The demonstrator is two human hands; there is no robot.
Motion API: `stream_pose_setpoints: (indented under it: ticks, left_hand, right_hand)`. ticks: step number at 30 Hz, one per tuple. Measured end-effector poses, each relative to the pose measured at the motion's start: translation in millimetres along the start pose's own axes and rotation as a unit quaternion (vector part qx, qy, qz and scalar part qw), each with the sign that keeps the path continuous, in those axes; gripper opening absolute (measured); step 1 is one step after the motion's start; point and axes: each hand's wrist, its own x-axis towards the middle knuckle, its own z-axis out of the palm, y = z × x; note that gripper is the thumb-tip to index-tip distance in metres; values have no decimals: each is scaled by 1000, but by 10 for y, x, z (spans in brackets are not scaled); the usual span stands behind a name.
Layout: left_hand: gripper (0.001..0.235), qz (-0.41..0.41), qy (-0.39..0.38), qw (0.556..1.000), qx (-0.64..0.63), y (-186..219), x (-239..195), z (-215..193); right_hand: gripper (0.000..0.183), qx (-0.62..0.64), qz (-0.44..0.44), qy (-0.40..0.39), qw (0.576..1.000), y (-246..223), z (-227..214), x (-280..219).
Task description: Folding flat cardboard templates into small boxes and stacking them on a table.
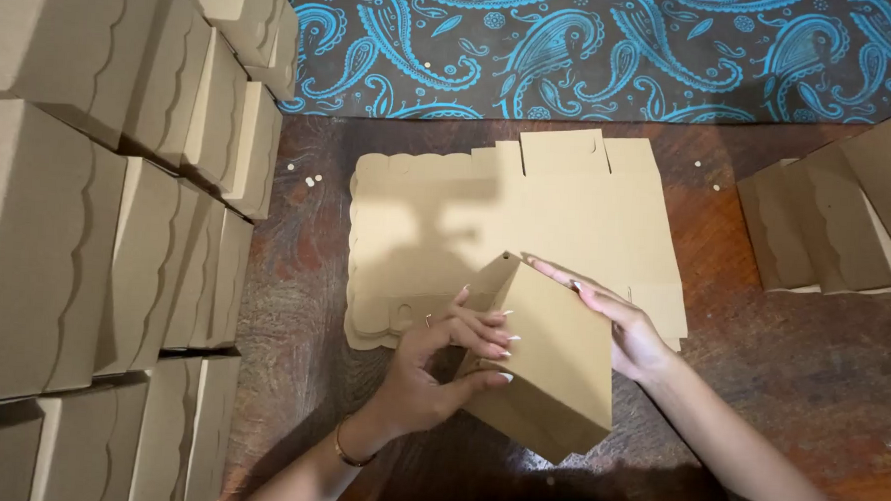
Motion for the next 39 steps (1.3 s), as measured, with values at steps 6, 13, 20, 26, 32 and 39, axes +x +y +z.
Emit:
stream_pose_setpoints:
  ticks: [6, 13, 20, 26, 32, 39]
  left_hand:
    - [21, -17, -71, 997, 18, 77, 30, 36]
    - [11, -20, -58, 998, 0, 83, 3, 43]
    - [14, 60, -40, 996, -56, 141, 34, -60]
    - [14, 90, 79, 981, 151, 157, 113, -439]
    - [34, 78, 235, 896, 370, 72, 206, -618]
    - [141, -51, -132, 847, 512, -65, 190, -586]
  right_hand:
    - [65, 4, 16, -3, 1000, 259, -355, 17]
    - [71, 17, 47, 9, 999, 201, -307, -1]
    - [82, -2, 21, -172, 985, 107, -296, -23]
    - [63, -326, 203, 96, 918, -468, 181, 217]
    - [59, -217, -27, 169, 961, -759, 327, 1025]
    - [94, -220, -82, 87, 968, -1041, 177, 2483]
